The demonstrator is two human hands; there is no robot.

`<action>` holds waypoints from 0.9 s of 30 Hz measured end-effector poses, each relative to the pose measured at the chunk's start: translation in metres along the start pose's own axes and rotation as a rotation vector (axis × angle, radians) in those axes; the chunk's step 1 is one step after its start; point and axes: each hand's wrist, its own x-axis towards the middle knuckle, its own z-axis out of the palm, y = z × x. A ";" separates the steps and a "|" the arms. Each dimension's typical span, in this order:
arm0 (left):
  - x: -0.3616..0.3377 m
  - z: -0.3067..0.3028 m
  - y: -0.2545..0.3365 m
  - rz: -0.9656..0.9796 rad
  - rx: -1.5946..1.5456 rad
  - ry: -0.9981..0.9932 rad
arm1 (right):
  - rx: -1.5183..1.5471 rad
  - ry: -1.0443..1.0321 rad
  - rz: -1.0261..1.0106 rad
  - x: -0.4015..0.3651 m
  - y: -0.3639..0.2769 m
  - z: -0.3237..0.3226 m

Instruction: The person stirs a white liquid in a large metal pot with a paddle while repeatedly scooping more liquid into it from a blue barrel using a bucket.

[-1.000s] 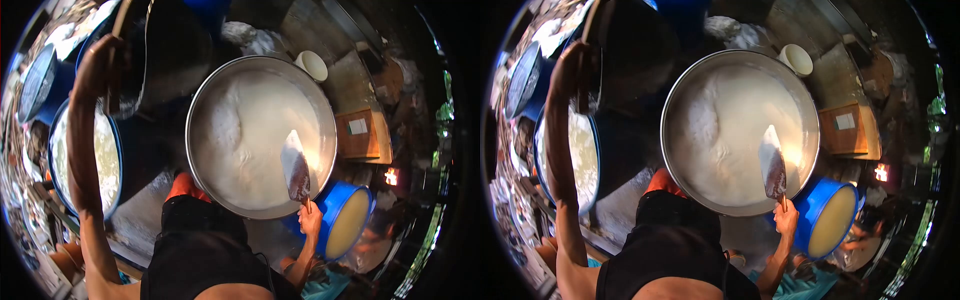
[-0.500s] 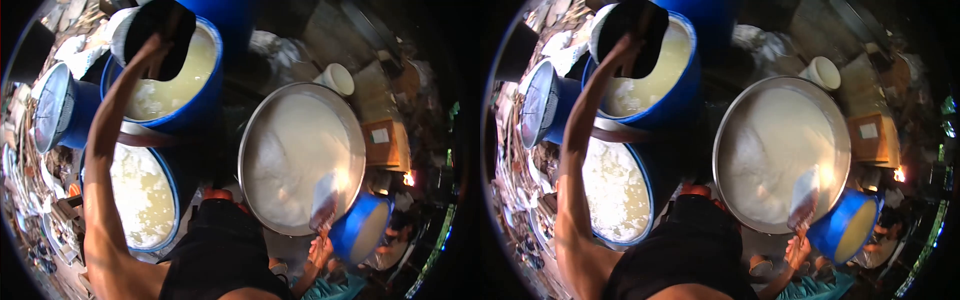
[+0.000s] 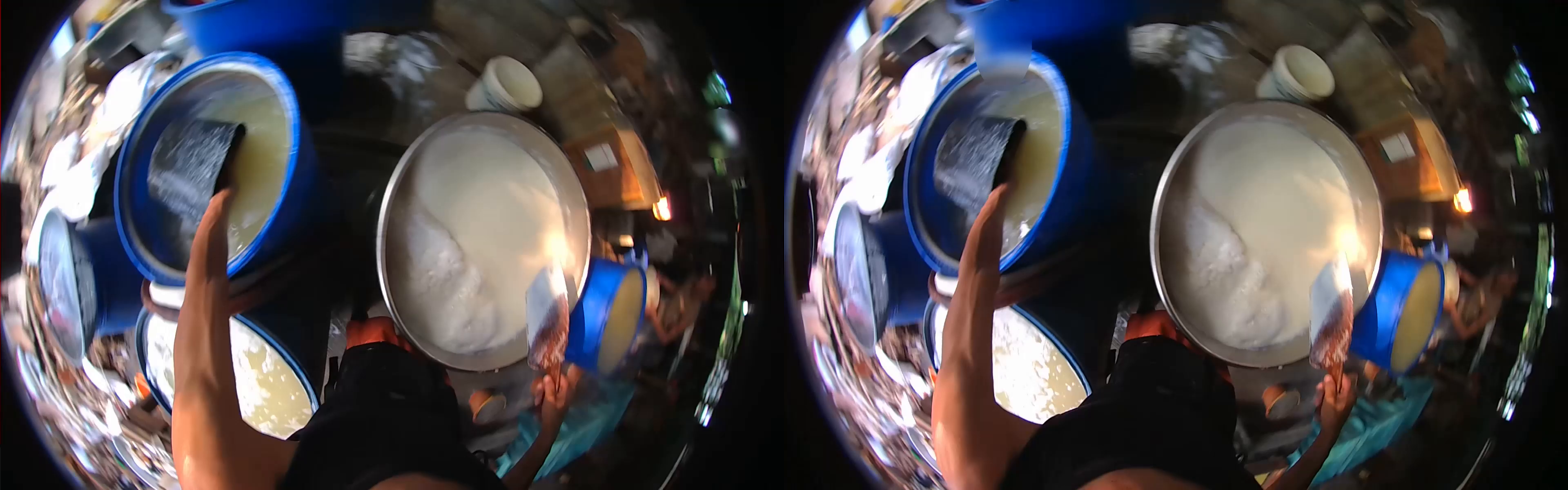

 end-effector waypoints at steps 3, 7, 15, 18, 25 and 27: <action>-0.002 0.008 0.014 -0.017 -0.033 -0.129 | -0.122 0.035 0.110 -0.003 -0.018 0.002; 0.007 0.017 0.021 -0.033 -0.060 -0.238 | -0.030 0.062 0.106 -0.002 -0.023 0.007; 0.034 0.036 -0.006 -0.117 -0.406 -0.443 | 0.049 -0.033 0.061 0.015 -0.012 0.013; 0.043 -0.017 0.000 -0.298 -0.708 -0.463 | 0.122 -0.069 0.101 0.029 0.010 0.007; 0.004 -0.126 0.060 -0.380 -0.395 -0.168 | 0.147 -0.099 0.224 0.052 0.040 -0.005; -0.009 -0.147 0.055 -0.397 -0.466 -0.101 | 0.349 -0.093 0.291 0.053 0.051 -0.004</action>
